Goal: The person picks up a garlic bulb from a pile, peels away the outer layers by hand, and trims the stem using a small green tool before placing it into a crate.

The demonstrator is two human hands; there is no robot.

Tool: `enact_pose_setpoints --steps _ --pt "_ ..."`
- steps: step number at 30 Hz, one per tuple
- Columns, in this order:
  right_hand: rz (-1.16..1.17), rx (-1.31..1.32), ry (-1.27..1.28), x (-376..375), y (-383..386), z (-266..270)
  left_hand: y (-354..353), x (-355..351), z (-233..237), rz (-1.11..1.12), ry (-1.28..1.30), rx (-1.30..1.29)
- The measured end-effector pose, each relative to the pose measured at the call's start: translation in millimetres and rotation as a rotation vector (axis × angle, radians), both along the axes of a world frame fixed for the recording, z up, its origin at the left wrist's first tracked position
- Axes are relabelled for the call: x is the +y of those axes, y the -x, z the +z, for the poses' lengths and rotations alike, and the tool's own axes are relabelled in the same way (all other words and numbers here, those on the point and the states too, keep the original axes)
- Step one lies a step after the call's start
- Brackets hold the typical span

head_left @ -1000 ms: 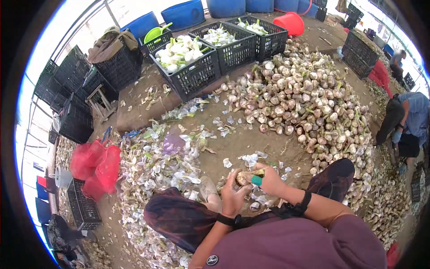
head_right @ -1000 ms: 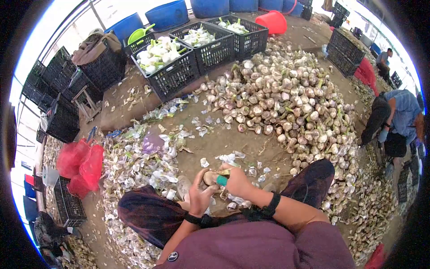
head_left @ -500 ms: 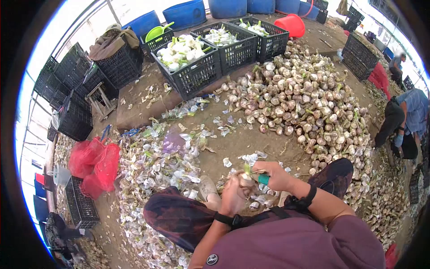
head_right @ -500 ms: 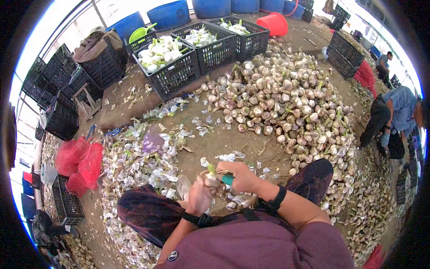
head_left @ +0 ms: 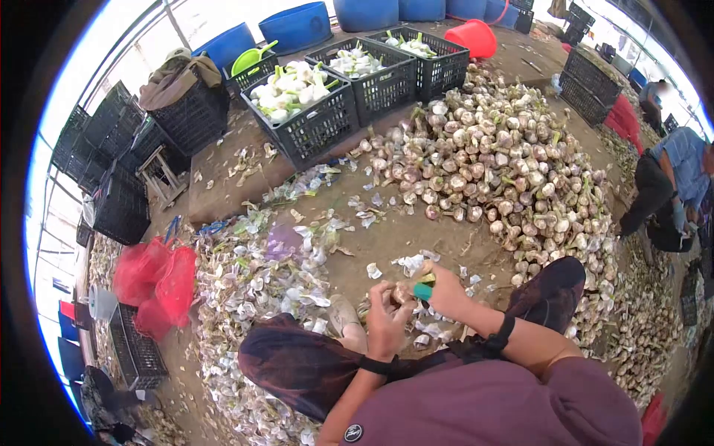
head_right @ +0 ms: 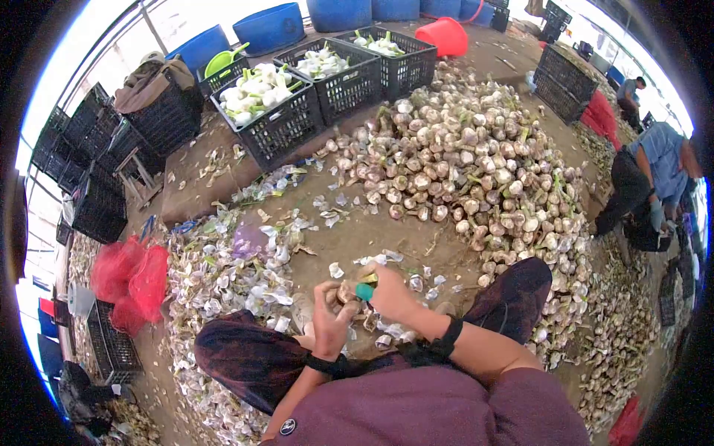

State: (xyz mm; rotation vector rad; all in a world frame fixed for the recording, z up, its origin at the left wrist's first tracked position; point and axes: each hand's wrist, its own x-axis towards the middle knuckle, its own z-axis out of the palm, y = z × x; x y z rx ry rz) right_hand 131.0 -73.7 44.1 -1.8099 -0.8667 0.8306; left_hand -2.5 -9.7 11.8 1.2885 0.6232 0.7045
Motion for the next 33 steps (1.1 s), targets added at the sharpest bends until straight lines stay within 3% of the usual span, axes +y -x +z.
enact_pose_setpoints --steps 3,6,8,11,14,16,20,23,26,29,33 --pt "0.055 -0.015 -0.021 1.9 0.0 -4.4 4.7 4.8 2.7 -0.018 0.201 0.055" --pt "0.155 -0.018 -0.041 -4.1 -5.9 0.9 4.8 4.3 -8.3 -0.047 0.141 0.036" --pt "0.233 -0.025 -0.124 -6.3 -9.8 3.3 7.7 5.5 -18.2 -0.083 0.37 -0.047" --pt "0.243 -0.161 -0.197 -4.5 -8.4 5.6 7.8 6.5 -4.3 -0.181 0.546 -0.101" --pt "0.151 -0.098 -0.219 -0.7 -5.5 -0.9 6.3 10.6 0.9 -0.269 0.675 -0.158" --pt "0.121 -0.301 -0.241 0.9 -5.7 -0.9 3.3 9.8 4.9 -0.272 0.738 -0.171" --pt "0.189 -0.5 -0.331 0.4 -4.6 2.4 -2.2 4.6 -5.3 -0.143 0.606 -0.197" --pt "0.091 -0.26 -0.266 -1.1 -4.5 -7.1 -2.0 5.7 -6.7 -0.106 0.675 -0.293" --pt "-0.117 -0.25 0.007 -1.4 -23.9 -7.4 2.6 5.0 0.7 -0.098 0.681 -0.402" --pt "-0.316 -0.271 -0.083 -2.6 -61.7 -43.2 12.9 7.2 3.3 -0.182 0.621 -0.42" --pt "0.032 -0.258 -0.118 -10.4 -42.6 -6.5 11.9 5.4 0.6 -0.147 0.716 -0.387"
